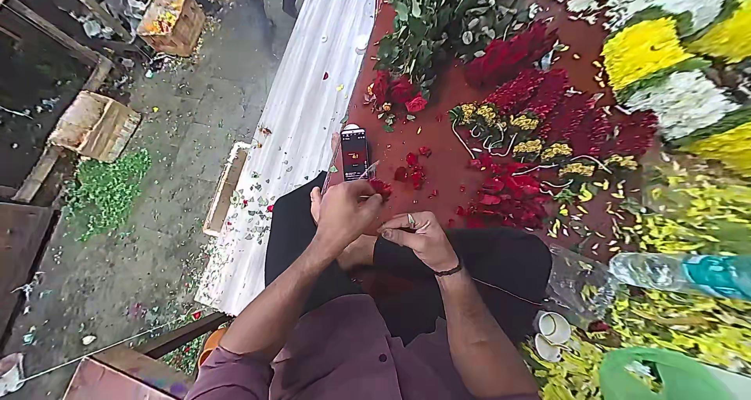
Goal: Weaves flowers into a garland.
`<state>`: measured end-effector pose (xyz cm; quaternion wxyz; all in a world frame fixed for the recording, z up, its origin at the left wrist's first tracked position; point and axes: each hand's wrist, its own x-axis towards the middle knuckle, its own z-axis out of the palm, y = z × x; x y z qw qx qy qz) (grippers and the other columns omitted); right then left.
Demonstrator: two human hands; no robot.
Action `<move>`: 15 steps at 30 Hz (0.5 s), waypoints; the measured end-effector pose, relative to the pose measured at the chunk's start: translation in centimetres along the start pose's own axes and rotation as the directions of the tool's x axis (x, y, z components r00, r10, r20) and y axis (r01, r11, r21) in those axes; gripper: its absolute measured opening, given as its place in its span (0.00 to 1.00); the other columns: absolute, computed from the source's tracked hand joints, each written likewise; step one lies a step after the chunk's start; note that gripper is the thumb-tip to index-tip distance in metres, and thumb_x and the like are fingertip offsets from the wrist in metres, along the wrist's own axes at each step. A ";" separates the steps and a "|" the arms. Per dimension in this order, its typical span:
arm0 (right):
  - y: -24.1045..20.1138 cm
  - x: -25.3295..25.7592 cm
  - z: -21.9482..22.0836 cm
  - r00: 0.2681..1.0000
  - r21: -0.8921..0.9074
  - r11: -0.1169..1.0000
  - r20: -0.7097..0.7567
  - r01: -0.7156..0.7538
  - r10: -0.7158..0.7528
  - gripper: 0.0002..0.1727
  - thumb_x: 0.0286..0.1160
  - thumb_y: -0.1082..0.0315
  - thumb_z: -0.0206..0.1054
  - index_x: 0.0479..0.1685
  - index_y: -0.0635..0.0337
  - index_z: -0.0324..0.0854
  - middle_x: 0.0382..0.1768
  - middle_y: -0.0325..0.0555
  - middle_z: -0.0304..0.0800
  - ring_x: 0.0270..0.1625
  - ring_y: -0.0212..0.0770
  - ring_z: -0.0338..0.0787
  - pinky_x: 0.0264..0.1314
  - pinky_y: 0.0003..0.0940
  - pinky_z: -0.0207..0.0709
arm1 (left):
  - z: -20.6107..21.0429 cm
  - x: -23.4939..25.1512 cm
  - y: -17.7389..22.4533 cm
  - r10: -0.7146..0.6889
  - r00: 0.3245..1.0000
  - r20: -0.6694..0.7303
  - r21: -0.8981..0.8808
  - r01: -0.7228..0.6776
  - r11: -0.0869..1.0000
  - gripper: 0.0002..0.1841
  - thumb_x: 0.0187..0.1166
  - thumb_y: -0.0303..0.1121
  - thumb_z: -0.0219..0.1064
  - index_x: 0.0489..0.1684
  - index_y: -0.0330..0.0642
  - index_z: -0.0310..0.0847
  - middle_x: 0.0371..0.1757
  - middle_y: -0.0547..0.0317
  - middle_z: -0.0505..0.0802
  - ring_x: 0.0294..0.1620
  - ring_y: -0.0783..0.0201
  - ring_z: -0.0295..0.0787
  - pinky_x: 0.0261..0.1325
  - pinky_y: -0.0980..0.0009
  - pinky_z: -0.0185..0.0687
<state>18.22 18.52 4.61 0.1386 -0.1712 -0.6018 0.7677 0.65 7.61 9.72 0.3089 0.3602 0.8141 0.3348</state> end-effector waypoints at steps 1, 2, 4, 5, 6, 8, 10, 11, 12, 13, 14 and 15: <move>-0.2 0.0 -0.1 1.000 -0.033 0.999 -0.004 -0.002 0.001 0.06 0.73 0.73 0.73 0.39 0.61 0.96 0.37 0.39 0.97 0.36 0.26 0.91 0.43 0.23 0.85 | -0.1 0.0 -1.0 -0.051 0.999 0.007 0.080 0.050 0.996 0.08 0.79 0.43 0.69 0.35 0.54 0.93 0.30 0.71 0.95 0.32 0.69 0.91 0.52 0.46 0.87; -0.3 0.0 -0.3 1.000 -0.052 0.999 -0.020 -0.009 0.008 0.06 0.73 0.73 0.73 0.40 0.62 0.96 0.38 0.40 0.98 0.37 0.26 0.92 0.44 0.24 0.86 | -0.4 -0.2 -1.8 -0.090 0.995 0.045 0.106 0.085 0.991 0.09 0.78 0.44 0.70 0.35 0.55 0.93 0.30 0.70 0.95 0.34 0.69 0.91 0.64 0.41 0.80; -0.3 -0.1 -0.8 0.998 -0.051 0.998 -0.045 -0.034 0.032 0.06 0.72 0.73 0.73 0.38 0.62 0.96 0.36 0.41 0.97 0.35 0.26 0.90 0.41 0.24 0.84 | -1.3 -0.8 -2.9 -0.145 0.977 0.158 0.115 0.128 0.985 0.09 0.76 0.46 0.73 0.34 0.54 0.94 0.27 0.68 0.94 0.31 0.68 0.90 0.56 0.45 0.85; -0.4 -0.1 -1.1 0.998 -0.050 0.998 -0.035 -0.047 0.045 0.06 0.72 0.73 0.73 0.38 0.62 0.96 0.36 0.41 0.98 0.35 0.26 0.90 0.41 0.24 0.84 | -1.7 -1.1 -3.3 -0.167 0.962 0.218 0.099 0.148 0.984 0.10 0.75 0.47 0.74 0.33 0.54 0.95 0.26 0.67 0.93 0.28 0.68 0.89 0.44 0.51 0.87; -0.5 -0.1 -1.4 0.998 -0.047 0.997 -0.012 -0.065 0.065 0.06 0.72 0.72 0.73 0.37 0.61 0.96 0.35 0.40 0.97 0.34 0.25 0.90 0.40 0.24 0.84 | -2.0 -1.4 -3.3 -0.189 0.944 0.272 0.078 0.174 0.982 0.10 0.74 0.46 0.75 0.33 0.53 0.94 0.24 0.67 0.91 0.26 0.68 0.86 0.38 0.54 0.84; -0.8 0.1 -2.2 0.988 -0.065 0.988 0.063 -0.140 0.144 0.06 0.73 0.71 0.72 0.38 0.60 0.96 0.34 0.37 0.97 0.33 0.24 0.88 0.40 0.22 0.82 | -2.6 -1.8 -3.0 -0.212 0.915 0.344 0.075 0.199 0.977 0.09 0.73 0.46 0.75 0.31 0.52 0.94 0.24 0.67 0.90 0.25 0.69 0.83 0.35 0.59 0.81; -0.6 1.1 -3.6 0.959 -0.158 0.950 0.041 -0.271 0.280 0.08 0.78 0.68 0.69 0.41 0.60 0.94 0.29 0.36 0.92 0.27 0.25 0.83 0.31 0.22 0.77 | -2.9 -2.0 -2.5 -0.215 0.906 0.364 0.094 0.194 0.976 0.09 0.72 0.44 0.75 0.29 0.52 0.93 0.23 0.68 0.90 0.25 0.70 0.82 0.35 0.59 0.80; -0.1 1.9 -4.6 0.943 -0.259 0.908 -0.041 -0.328 0.329 0.10 0.81 0.68 0.66 0.45 0.62 0.92 0.30 0.41 0.92 0.26 0.29 0.83 0.28 0.26 0.78 | -3.0 -2.1 -2.3 -0.212 0.906 0.366 0.094 0.191 0.977 0.08 0.72 0.44 0.75 0.28 0.52 0.93 0.23 0.68 0.89 0.24 0.70 0.82 0.34 0.59 0.79; 0.4 2.9 -5.4 0.923 -0.403 0.830 -0.166 -0.386 0.348 0.11 0.85 0.67 0.64 0.48 0.64 0.90 0.34 0.47 0.93 0.27 0.36 0.87 0.29 0.32 0.81 | -3.0 -2.3 -2.2 -0.205 0.907 0.368 0.085 0.187 0.979 0.08 0.72 0.43 0.75 0.28 0.52 0.93 0.22 0.68 0.89 0.23 0.70 0.81 0.33 0.59 0.78; 0.4 4.1 -5.9 0.888 -0.547 0.700 -0.294 -0.460 0.354 0.12 0.86 0.68 0.62 0.51 0.67 0.89 0.40 0.56 0.94 0.33 0.45 0.90 0.33 0.40 0.84 | -3.1 -2.4 -2.1 -0.194 0.907 0.373 0.074 0.180 0.981 0.08 0.72 0.43 0.74 0.27 0.52 0.92 0.22 0.68 0.89 0.24 0.70 0.82 0.33 0.60 0.79; -1.1 6.2 -6.2 0.792 -0.636 0.485 -0.389 -0.601 0.470 0.16 0.88 0.68 0.59 0.60 0.69 0.86 0.53 0.62 0.92 0.47 0.53 0.91 0.47 0.49 0.84 | -3.1 -2.4 -2.0 -0.188 0.906 0.379 0.061 0.178 0.982 0.08 0.72 0.43 0.74 0.28 0.51 0.93 0.23 0.68 0.90 0.25 0.71 0.83 0.35 0.61 0.80; -3.3 9.7 -6.8 0.523 -0.599 0.204 -0.425 -0.775 0.738 0.22 0.94 0.64 0.52 0.80 0.61 0.74 0.77 0.57 0.79 0.77 0.55 0.79 0.79 0.57 0.69 | -3.1 -2.4 -1.8 -0.185 0.904 0.386 0.047 0.181 0.982 0.09 0.72 0.42 0.73 0.29 0.50 0.92 0.25 0.67 0.91 0.27 0.70 0.85 0.37 0.60 0.82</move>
